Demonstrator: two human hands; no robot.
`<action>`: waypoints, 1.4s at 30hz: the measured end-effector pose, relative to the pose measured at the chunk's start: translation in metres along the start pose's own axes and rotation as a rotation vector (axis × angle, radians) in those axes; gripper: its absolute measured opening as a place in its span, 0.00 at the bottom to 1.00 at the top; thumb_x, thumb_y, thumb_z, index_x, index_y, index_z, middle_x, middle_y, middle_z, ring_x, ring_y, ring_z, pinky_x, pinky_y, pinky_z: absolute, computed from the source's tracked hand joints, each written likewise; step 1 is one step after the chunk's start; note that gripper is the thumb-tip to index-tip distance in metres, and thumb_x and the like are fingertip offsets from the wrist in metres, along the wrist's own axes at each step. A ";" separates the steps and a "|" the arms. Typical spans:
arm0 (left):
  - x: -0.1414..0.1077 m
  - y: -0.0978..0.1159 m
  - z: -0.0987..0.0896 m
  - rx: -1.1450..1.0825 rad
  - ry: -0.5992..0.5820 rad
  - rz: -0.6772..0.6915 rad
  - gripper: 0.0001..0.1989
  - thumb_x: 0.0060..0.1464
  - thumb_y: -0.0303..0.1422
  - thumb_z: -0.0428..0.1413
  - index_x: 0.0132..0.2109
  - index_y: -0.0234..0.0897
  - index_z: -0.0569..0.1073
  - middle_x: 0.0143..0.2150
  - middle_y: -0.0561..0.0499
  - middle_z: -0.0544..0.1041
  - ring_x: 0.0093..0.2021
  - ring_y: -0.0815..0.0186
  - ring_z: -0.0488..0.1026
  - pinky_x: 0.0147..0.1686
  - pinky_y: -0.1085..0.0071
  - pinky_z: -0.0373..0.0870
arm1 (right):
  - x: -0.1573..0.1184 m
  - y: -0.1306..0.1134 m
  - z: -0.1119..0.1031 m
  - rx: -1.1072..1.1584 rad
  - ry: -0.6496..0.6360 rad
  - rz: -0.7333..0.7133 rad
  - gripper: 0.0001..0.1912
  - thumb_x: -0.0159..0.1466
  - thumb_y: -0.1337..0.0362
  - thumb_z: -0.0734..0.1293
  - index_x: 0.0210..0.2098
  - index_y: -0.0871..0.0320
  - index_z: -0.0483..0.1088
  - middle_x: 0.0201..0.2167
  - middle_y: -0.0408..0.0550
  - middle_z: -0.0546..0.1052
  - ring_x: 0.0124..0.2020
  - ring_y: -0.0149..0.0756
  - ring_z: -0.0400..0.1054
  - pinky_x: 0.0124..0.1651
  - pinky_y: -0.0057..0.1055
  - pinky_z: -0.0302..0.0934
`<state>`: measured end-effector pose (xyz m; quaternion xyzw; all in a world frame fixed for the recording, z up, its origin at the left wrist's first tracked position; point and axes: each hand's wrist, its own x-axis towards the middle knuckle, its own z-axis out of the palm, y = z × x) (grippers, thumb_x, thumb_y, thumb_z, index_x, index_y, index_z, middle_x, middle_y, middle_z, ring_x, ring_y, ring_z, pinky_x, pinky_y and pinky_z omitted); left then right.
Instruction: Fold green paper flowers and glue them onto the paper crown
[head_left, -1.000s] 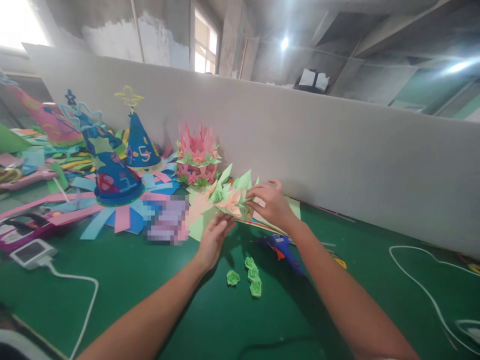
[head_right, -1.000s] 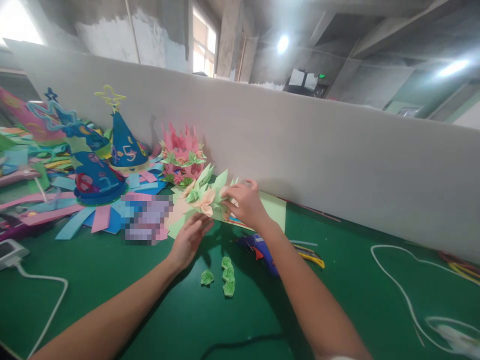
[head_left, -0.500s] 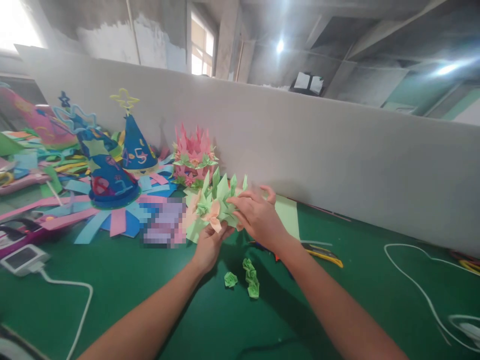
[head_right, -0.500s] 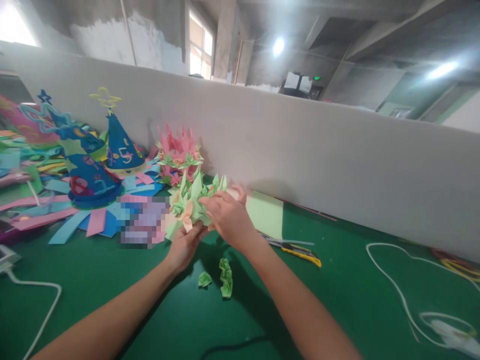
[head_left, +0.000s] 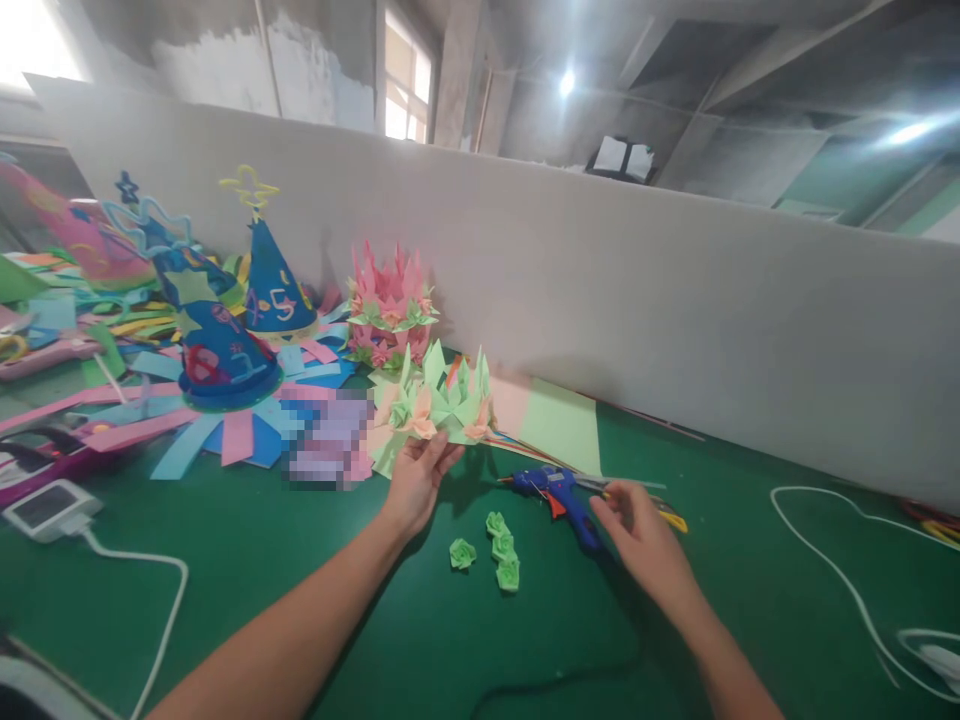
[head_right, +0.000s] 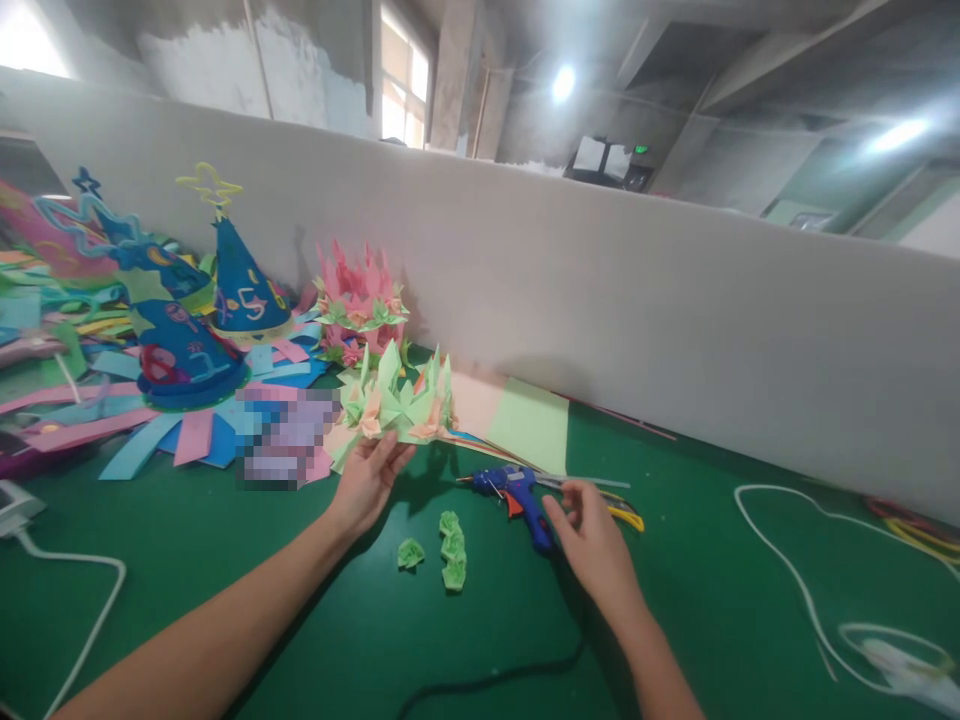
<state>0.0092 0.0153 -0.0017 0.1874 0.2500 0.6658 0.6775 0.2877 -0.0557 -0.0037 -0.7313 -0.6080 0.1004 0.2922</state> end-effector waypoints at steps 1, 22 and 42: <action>0.001 0.001 0.000 0.008 0.008 0.003 0.12 0.37 0.30 0.66 0.29 0.33 0.71 0.26 0.57 0.74 0.29 0.74 0.73 0.38 0.73 0.72 | -0.004 0.002 0.003 0.012 -0.049 0.031 0.20 0.58 0.48 0.59 0.40 0.57 0.60 0.30 0.45 0.70 0.28 0.35 0.66 0.32 0.33 0.62; 0.020 0.005 0.019 0.097 -0.050 -0.106 0.07 0.42 0.25 0.62 0.26 0.32 0.70 0.22 0.55 0.72 0.26 0.74 0.72 0.37 0.75 0.73 | -0.007 -0.003 0.007 0.300 -0.226 0.124 0.19 0.52 0.56 0.63 0.41 0.58 0.66 0.35 0.50 0.74 0.33 0.41 0.69 0.37 0.36 0.62; 0.000 -0.005 0.001 0.078 -0.010 -0.164 0.05 0.48 0.31 0.59 0.32 0.35 0.71 0.34 0.50 0.77 0.35 0.69 0.74 0.42 0.72 0.72 | -0.010 -0.102 0.003 1.179 -0.531 0.173 0.18 0.55 0.51 0.67 0.28 0.58 0.61 0.13 0.33 0.58 0.11 0.21 0.49 0.13 0.20 0.43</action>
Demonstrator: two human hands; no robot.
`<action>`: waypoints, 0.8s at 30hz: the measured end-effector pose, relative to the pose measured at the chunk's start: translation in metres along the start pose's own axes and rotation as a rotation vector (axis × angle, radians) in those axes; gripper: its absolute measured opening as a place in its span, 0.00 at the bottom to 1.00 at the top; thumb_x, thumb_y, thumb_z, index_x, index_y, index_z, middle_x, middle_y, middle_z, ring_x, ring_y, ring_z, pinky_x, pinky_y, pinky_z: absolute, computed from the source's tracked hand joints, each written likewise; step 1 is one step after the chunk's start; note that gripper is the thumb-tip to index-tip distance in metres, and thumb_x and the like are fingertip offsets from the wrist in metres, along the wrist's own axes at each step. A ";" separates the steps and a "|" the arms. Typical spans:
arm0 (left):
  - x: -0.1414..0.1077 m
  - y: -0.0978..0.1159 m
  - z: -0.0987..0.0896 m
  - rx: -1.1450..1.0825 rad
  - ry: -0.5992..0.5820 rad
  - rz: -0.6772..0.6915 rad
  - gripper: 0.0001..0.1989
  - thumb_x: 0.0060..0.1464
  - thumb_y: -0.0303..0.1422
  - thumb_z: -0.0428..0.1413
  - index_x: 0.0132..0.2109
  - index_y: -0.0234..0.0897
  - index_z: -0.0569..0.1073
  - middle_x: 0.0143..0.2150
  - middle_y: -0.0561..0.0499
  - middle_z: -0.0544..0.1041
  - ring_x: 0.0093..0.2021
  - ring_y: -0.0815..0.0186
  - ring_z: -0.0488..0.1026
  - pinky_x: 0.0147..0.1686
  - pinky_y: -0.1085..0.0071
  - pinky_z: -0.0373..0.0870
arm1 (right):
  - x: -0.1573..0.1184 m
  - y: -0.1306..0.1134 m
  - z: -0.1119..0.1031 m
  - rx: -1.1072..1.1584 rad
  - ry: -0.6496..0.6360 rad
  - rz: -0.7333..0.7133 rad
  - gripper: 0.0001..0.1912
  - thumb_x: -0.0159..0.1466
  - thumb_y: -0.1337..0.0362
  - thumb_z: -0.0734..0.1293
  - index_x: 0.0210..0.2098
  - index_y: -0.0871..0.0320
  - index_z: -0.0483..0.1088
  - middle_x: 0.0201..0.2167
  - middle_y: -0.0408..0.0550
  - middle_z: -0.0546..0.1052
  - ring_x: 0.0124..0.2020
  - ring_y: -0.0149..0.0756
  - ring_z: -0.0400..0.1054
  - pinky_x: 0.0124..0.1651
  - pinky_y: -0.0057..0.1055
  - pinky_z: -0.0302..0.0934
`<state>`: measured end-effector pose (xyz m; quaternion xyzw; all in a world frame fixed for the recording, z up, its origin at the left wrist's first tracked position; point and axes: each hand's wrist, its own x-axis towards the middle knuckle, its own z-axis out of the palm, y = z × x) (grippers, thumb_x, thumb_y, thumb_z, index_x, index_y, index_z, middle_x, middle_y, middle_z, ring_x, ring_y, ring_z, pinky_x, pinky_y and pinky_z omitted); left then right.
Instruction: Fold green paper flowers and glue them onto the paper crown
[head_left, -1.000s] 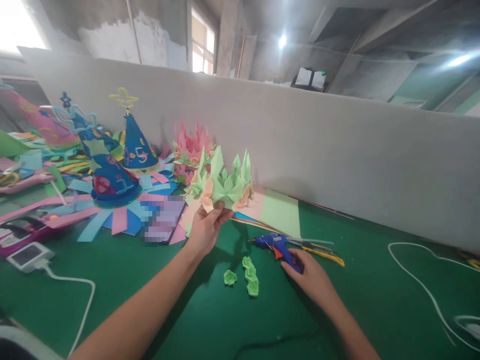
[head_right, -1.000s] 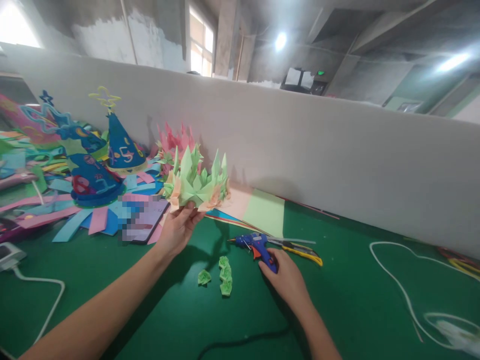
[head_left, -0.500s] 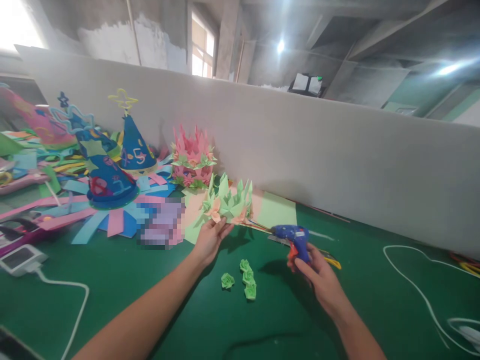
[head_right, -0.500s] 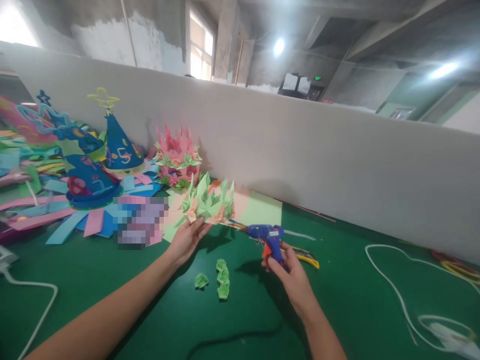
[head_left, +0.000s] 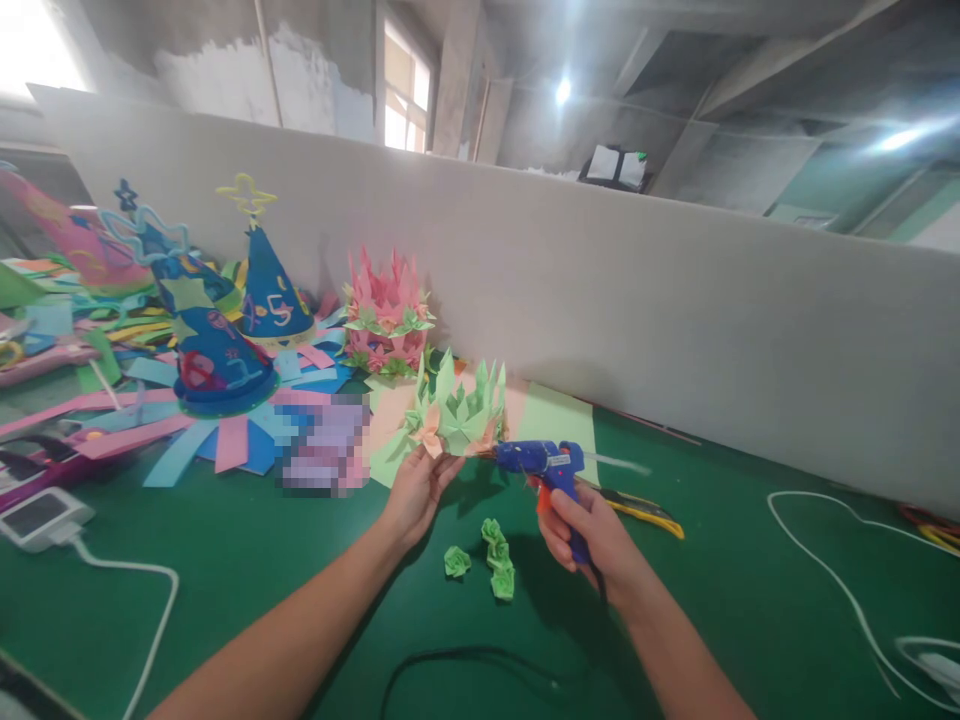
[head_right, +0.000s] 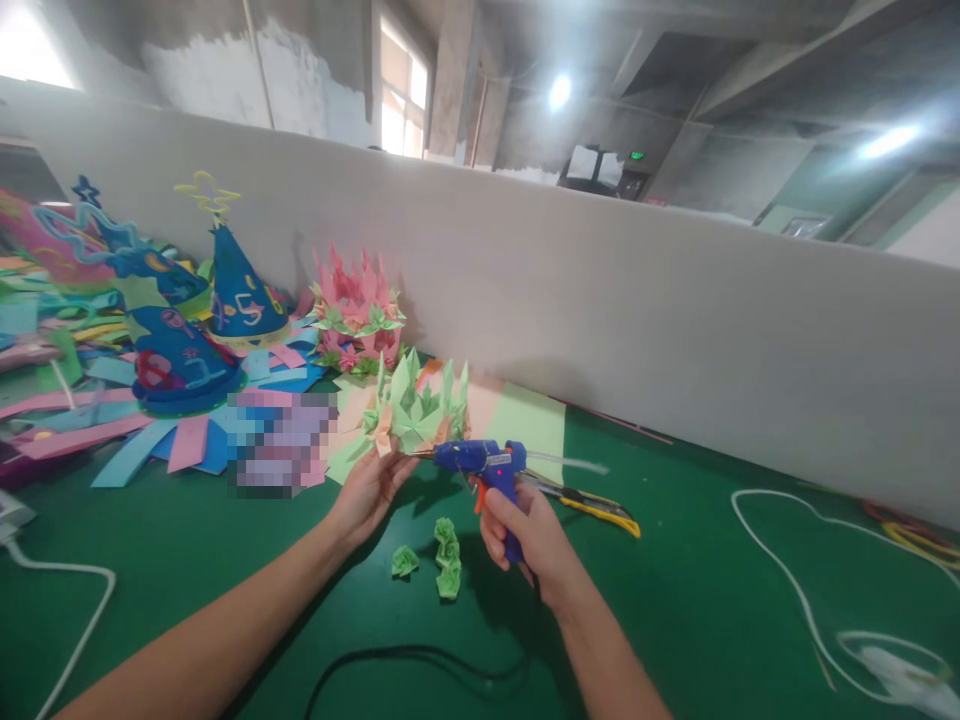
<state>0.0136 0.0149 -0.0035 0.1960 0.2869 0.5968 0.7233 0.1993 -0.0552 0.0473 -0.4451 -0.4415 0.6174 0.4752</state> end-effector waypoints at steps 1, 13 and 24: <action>0.000 0.000 -0.001 0.013 0.005 -0.011 0.05 0.48 0.31 0.59 0.33 0.36 0.72 0.35 0.51 0.76 0.34 0.70 0.74 0.40 0.72 0.72 | 0.000 -0.002 0.003 -0.037 0.037 -0.033 0.18 0.55 0.52 0.68 0.27 0.58 0.60 0.13 0.34 0.59 0.12 0.22 0.51 0.13 0.20 0.45; 0.002 -0.001 -0.003 0.113 0.063 -0.061 0.04 0.47 0.29 0.60 0.27 0.33 0.74 0.25 0.50 0.75 0.28 0.71 0.74 0.32 0.78 0.71 | 0.001 -0.008 0.003 -0.735 0.329 -0.134 0.20 0.54 0.50 0.66 0.35 0.61 0.73 0.13 0.41 0.68 0.15 0.30 0.60 0.20 0.27 0.57; 0.002 -0.004 -0.004 0.153 0.019 -0.057 0.07 0.46 0.33 0.61 0.26 0.33 0.75 0.27 0.47 0.78 0.31 0.66 0.76 0.37 0.74 0.72 | 0.008 0.007 -0.006 -1.109 0.243 -0.377 0.20 0.60 0.50 0.60 0.42 0.56 0.72 0.35 0.49 0.77 0.36 0.44 0.70 0.39 0.37 0.64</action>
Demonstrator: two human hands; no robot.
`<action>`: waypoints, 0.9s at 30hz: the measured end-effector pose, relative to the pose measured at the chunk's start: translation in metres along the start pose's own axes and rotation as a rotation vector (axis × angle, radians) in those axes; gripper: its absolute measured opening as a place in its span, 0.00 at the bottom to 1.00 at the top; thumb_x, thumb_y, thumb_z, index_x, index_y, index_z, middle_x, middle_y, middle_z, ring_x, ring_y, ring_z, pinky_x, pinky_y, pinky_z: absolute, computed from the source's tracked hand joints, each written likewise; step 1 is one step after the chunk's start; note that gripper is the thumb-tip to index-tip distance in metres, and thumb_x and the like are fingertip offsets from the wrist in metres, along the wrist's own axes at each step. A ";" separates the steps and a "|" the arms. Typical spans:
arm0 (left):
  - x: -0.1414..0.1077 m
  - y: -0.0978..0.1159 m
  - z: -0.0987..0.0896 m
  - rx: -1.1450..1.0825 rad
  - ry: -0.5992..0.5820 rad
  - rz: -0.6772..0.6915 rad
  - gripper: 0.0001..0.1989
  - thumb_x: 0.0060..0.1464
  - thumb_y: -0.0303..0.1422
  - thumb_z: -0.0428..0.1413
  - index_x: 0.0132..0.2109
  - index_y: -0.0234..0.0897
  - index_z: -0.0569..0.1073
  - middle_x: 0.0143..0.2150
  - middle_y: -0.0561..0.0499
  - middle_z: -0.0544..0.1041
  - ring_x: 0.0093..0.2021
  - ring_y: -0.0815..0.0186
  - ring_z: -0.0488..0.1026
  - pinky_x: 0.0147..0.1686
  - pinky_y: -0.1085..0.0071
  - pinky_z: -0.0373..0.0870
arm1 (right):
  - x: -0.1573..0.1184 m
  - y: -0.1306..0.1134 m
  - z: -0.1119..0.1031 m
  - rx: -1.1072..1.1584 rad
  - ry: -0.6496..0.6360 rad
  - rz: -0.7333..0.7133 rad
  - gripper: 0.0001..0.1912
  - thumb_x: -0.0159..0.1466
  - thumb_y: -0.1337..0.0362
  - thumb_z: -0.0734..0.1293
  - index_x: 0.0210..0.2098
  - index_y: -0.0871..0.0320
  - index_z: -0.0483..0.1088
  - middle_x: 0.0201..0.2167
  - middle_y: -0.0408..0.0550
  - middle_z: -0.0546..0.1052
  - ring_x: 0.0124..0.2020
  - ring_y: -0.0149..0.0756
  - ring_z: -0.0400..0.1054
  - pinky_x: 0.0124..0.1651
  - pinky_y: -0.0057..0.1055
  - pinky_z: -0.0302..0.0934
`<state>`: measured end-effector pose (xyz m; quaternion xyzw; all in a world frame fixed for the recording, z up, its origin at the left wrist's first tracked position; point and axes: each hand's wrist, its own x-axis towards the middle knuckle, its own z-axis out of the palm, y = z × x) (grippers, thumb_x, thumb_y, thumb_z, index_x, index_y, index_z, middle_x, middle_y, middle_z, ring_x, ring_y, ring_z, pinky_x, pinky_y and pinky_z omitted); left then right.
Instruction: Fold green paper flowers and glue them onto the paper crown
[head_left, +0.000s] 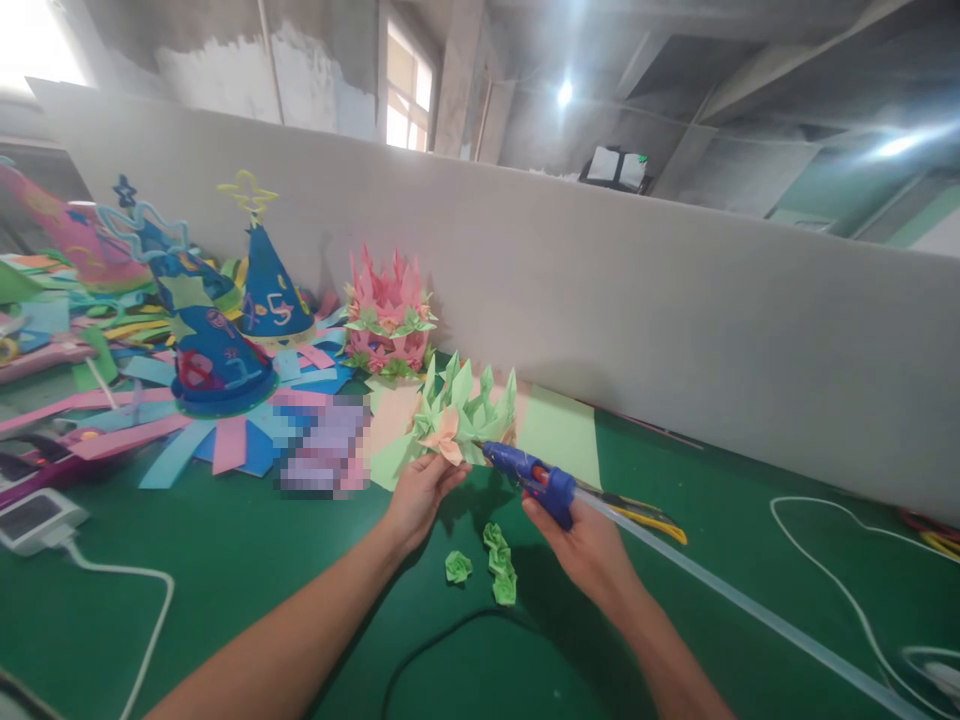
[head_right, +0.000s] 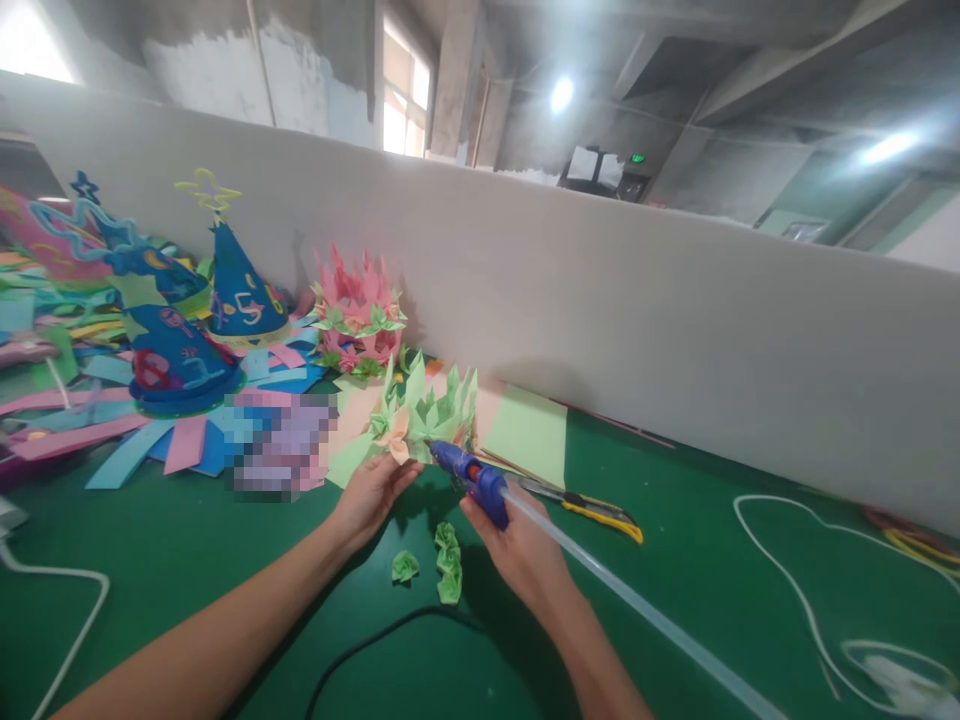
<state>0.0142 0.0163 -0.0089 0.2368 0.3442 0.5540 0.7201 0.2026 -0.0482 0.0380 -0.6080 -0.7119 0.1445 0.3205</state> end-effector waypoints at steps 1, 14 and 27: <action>0.000 0.000 0.000 0.006 0.000 -0.003 0.07 0.45 0.34 0.61 0.26 0.33 0.75 0.27 0.47 0.78 0.32 0.66 0.76 0.36 0.75 0.72 | 0.000 0.000 0.001 -0.040 -0.005 -0.017 0.20 0.61 0.50 0.59 0.42 0.56 0.72 0.35 0.49 0.77 0.37 0.44 0.70 0.39 0.36 0.64; 0.001 0.000 0.000 0.041 0.011 0.021 0.09 0.44 0.35 0.62 0.25 0.34 0.74 0.26 0.48 0.77 0.31 0.66 0.76 0.35 0.75 0.72 | -0.001 -0.004 -0.002 -0.195 -0.019 -0.074 0.17 0.63 0.52 0.56 0.40 0.55 0.69 0.34 0.49 0.75 0.35 0.41 0.69 0.32 0.31 0.61; -0.001 0.002 0.001 0.062 0.013 0.029 0.09 0.44 0.35 0.61 0.24 0.33 0.75 0.25 0.47 0.78 0.30 0.67 0.76 0.33 0.76 0.72 | -0.003 -0.007 -0.006 -0.270 -0.107 -0.088 0.19 0.64 0.49 0.54 0.30 0.56 0.65 0.26 0.47 0.72 0.27 0.39 0.66 0.28 0.31 0.58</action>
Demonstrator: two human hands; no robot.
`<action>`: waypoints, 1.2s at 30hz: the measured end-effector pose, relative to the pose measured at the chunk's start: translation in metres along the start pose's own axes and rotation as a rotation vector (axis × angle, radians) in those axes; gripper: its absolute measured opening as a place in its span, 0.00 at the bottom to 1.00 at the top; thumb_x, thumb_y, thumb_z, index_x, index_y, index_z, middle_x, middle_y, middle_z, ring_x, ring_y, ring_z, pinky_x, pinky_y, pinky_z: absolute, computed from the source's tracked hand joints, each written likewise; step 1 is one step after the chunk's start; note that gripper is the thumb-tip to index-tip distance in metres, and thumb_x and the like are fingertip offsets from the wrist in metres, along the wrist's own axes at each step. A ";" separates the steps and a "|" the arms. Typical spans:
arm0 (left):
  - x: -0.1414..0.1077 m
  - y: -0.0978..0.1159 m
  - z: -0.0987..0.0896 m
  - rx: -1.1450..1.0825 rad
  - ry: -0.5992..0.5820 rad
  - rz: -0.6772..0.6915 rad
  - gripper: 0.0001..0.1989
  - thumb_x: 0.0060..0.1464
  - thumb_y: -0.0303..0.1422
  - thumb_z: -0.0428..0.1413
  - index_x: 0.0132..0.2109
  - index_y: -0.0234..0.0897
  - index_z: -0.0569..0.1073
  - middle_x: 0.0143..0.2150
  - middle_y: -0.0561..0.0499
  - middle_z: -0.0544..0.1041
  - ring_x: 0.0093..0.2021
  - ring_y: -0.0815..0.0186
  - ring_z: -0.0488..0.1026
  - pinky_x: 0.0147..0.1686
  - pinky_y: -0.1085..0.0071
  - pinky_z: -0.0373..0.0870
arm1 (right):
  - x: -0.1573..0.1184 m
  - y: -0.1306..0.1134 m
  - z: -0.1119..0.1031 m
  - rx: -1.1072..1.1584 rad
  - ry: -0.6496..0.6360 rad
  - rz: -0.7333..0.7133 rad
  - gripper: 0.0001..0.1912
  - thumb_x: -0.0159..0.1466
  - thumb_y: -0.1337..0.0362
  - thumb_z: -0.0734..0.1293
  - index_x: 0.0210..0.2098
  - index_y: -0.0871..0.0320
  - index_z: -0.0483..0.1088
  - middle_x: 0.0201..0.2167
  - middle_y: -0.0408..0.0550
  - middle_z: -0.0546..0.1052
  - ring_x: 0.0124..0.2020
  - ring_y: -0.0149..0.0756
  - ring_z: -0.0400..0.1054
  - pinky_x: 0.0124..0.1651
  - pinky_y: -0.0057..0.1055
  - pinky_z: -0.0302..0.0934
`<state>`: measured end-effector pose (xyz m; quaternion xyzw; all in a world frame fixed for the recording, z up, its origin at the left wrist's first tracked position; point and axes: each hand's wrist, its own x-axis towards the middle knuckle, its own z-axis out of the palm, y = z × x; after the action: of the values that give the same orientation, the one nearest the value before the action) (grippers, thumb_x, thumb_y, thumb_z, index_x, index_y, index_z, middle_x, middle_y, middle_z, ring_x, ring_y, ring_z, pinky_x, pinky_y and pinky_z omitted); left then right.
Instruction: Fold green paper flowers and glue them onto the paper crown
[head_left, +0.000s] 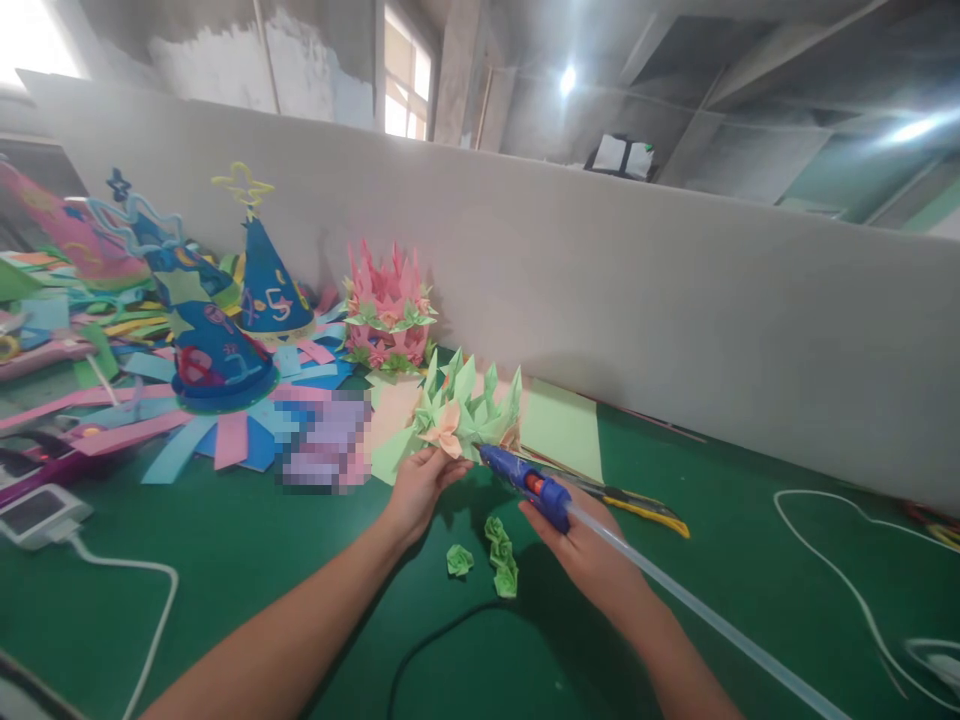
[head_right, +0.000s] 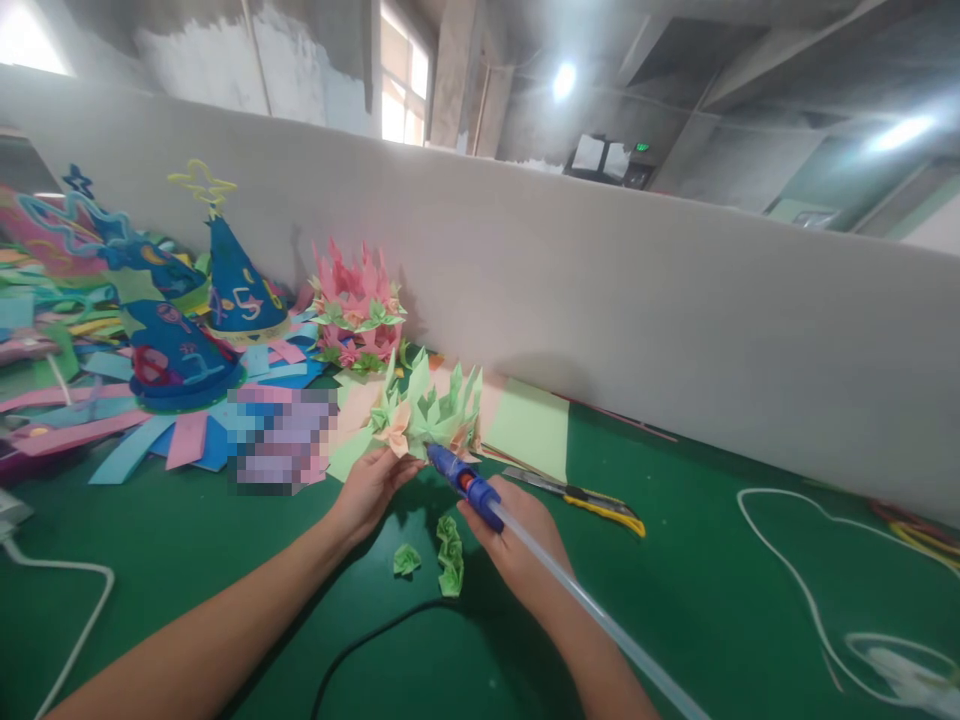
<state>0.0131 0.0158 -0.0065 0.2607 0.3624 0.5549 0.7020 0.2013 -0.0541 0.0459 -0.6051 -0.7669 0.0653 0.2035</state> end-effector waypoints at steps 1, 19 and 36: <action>0.000 0.000 0.000 -0.001 0.001 -0.001 0.09 0.44 0.35 0.62 0.24 0.33 0.74 0.25 0.47 0.78 0.30 0.67 0.76 0.33 0.76 0.71 | 0.000 0.000 -0.001 -0.004 0.004 0.005 0.19 0.64 0.49 0.54 0.30 0.56 0.65 0.26 0.47 0.72 0.27 0.39 0.66 0.27 0.31 0.57; -0.002 0.000 0.001 0.056 -0.016 0.024 0.13 0.38 0.39 0.64 0.24 0.31 0.74 0.25 0.49 0.77 0.29 0.68 0.74 0.34 0.75 0.70 | -0.001 -0.007 -0.002 -0.066 0.052 -0.076 0.19 0.64 0.50 0.54 0.25 0.56 0.59 0.21 0.44 0.67 0.22 0.34 0.62 0.24 0.27 0.53; 0.000 -0.001 -0.001 0.033 -0.006 0.029 0.12 0.40 0.38 0.63 0.24 0.32 0.74 0.25 0.50 0.76 0.29 0.69 0.74 0.34 0.76 0.70 | 0.002 0.001 -0.022 -0.017 0.100 0.011 0.16 0.62 0.51 0.58 0.35 0.56 0.67 0.25 0.46 0.74 0.25 0.38 0.68 0.25 0.29 0.58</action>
<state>0.0130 0.0158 -0.0074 0.2790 0.3656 0.5581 0.6907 0.2107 -0.0554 0.0664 -0.6137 -0.7529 0.0295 0.2361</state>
